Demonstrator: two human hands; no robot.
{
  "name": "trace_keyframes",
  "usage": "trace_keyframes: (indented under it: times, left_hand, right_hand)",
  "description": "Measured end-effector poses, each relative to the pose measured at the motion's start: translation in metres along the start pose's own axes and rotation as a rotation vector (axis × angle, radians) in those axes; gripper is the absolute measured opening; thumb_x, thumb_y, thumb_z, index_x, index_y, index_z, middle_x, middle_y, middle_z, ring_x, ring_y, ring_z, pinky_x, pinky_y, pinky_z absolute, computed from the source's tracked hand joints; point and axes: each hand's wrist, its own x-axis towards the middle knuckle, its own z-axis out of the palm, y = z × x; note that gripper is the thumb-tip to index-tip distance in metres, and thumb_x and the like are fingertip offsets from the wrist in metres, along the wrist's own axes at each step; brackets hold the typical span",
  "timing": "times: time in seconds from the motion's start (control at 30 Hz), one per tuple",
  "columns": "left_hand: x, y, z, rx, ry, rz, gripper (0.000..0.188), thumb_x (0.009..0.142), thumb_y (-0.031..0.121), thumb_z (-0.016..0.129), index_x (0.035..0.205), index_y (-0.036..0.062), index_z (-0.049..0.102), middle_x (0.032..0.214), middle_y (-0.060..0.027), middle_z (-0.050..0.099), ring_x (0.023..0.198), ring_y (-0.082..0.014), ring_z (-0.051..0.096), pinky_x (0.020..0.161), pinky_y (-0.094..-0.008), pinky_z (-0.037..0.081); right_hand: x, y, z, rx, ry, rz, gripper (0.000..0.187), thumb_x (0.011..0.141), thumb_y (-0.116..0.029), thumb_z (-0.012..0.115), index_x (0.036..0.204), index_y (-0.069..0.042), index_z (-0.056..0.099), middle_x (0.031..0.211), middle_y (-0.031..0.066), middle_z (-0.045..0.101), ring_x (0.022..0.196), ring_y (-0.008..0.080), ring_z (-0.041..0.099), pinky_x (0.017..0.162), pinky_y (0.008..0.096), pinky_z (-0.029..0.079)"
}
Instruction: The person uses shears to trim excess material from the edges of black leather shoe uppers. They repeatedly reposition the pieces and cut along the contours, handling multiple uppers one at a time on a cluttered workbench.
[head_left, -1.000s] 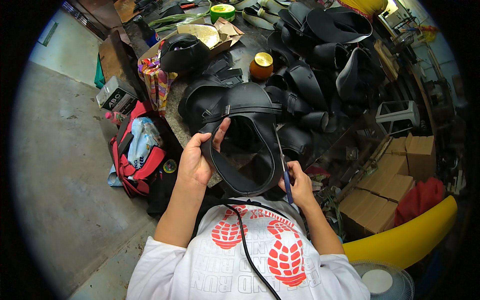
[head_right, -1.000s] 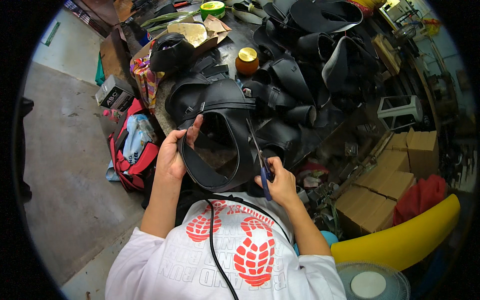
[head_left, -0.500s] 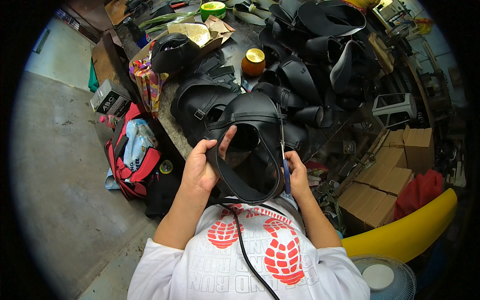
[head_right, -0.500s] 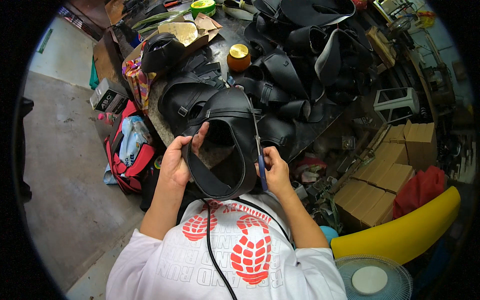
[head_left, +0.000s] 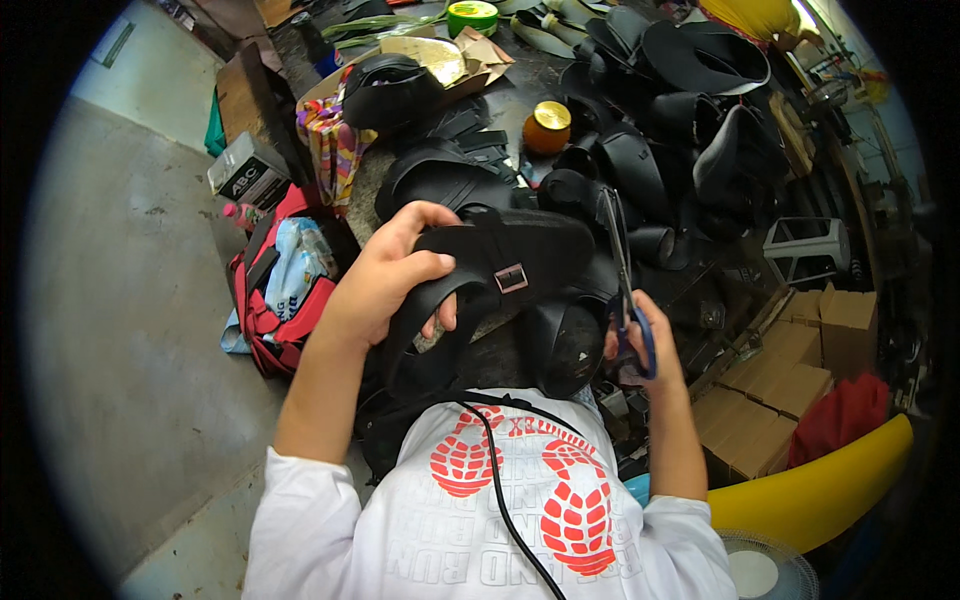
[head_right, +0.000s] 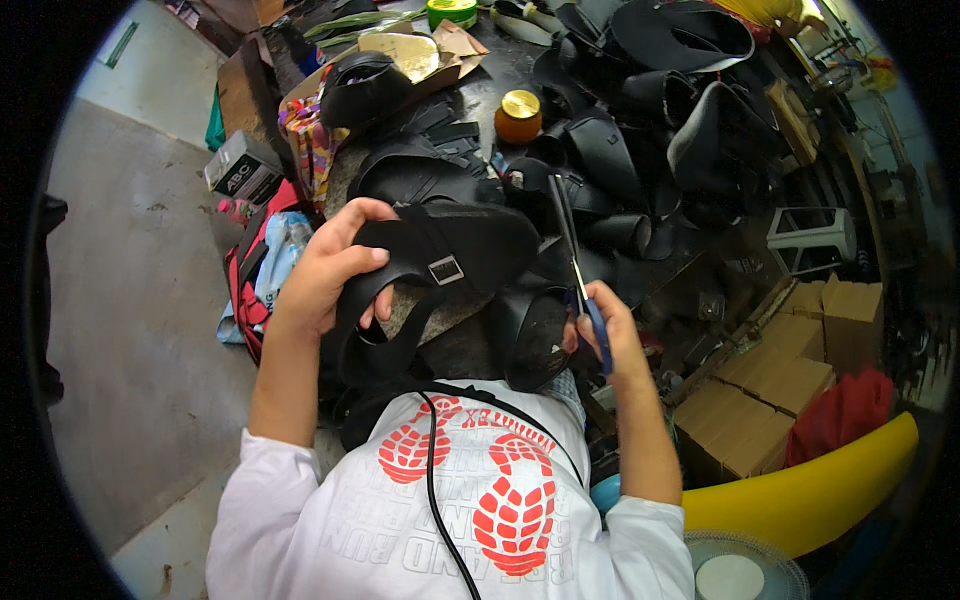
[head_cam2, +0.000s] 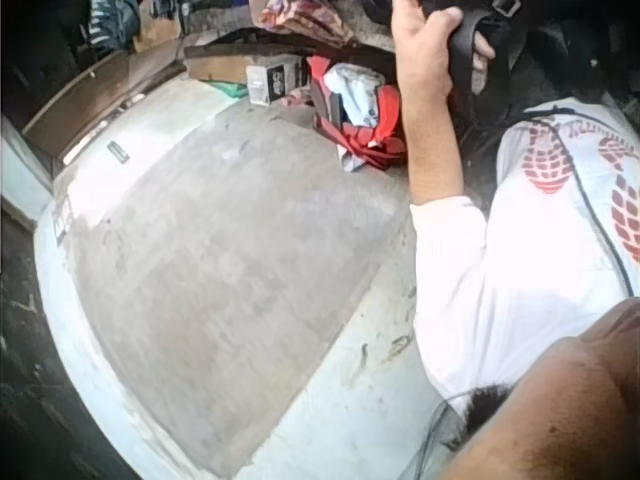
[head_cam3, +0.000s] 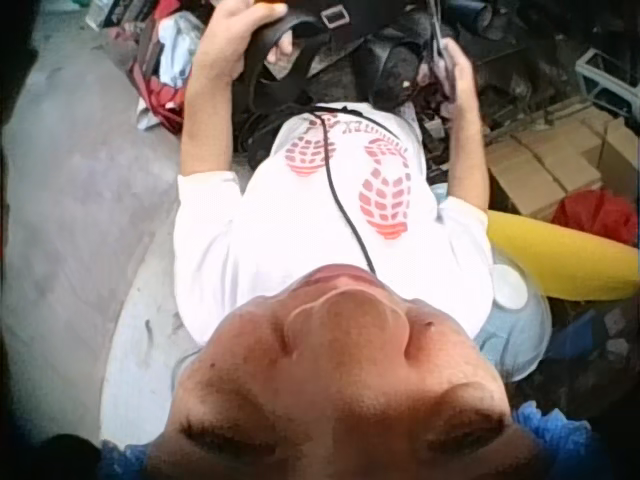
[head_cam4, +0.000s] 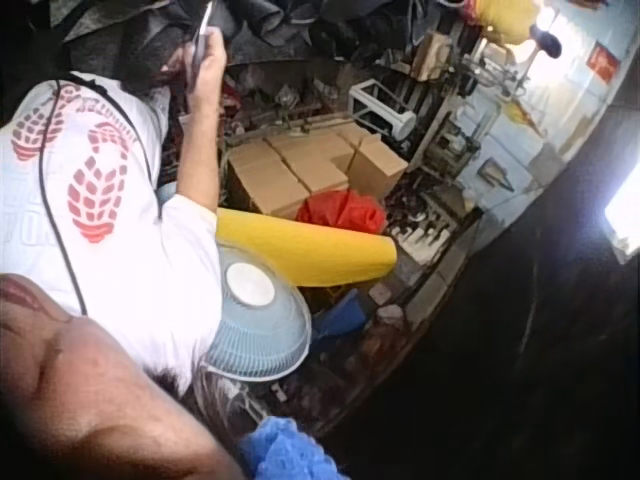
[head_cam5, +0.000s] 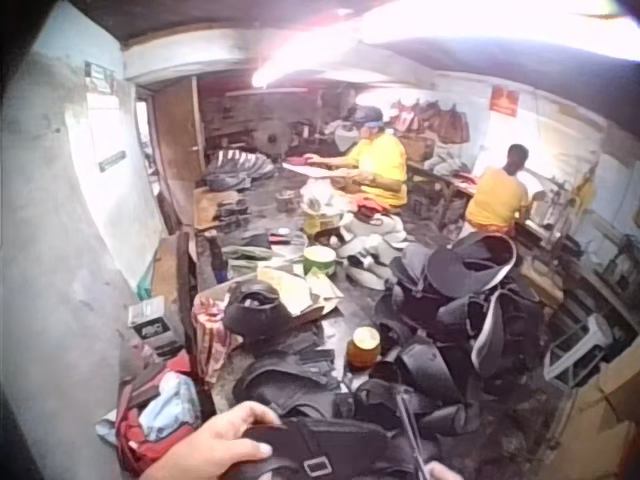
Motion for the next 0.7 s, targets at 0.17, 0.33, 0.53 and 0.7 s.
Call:
trace_keyframes:
  times: [0.17,0.33,0.53,0.7]
  left_hand:
    - [0.012,0.018,-0.011,0.215,-0.296,-0.279,0.044,0.083,0.001,0.054,0.126,-0.0061,0.045,0.071,-0.0118,0.062,0.042,-0.0147,0.059,0.034,-0.0228,0.043]
    - [0.024,0.019,-0.019,0.249,-0.378,-0.396,0.041,0.083,0.000,0.054,0.122,-0.0093,0.052,0.065,-0.0120,0.063,0.042,-0.0155,0.059,0.035,-0.0245,0.045]
    - [0.025,0.012,-0.016,0.273,-0.334,-0.415,0.038,0.080,-0.001,0.055,0.116,-0.0114,0.055,0.062,-0.0132,0.062,0.038,-0.0166,0.057,0.032,-0.0247,0.041]
    - [0.027,0.012,-0.014,0.293,-0.360,-0.449,0.037,0.081,0.001,0.056,0.116,-0.0116,0.055,0.068,-0.0119,0.062,0.043,-0.0158,0.060,0.035,-0.0250,0.046]
  right_hand:
    - [0.014,-0.069,-0.015,-0.889,-0.333,-0.134,0.055,0.062,-0.037,0.083,0.098,-0.002,0.059,0.074,0.0130,0.063,0.068,0.0253,0.064,0.066,0.0325,0.047]
    - [0.018,-0.084,-0.002,-0.942,-0.408,-0.160,0.058,0.061,-0.041,0.083,0.096,-0.002,0.059,0.073,0.0145,0.066,0.066,0.0302,0.066,0.064,0.0349,0.048]
    - [0.014,-0.072,0.000,-0.933,-0.366,0.032,0.055,0.061,-0.040,0.085,0.092,-0.002,0.060,0.070,0.0115,0.064,0.061,0.0228,0.063,0.061,0.0313,0.047]
    - [0.008,-0.067,0.002,-0.884,-0.374,-0.021,0.051,0.063,-0.037,0.085,0.091,-0.003,0.060,0.067,0.0095,0.063,0.057,0.0186,0.058,0.058,0.0285,0.043]
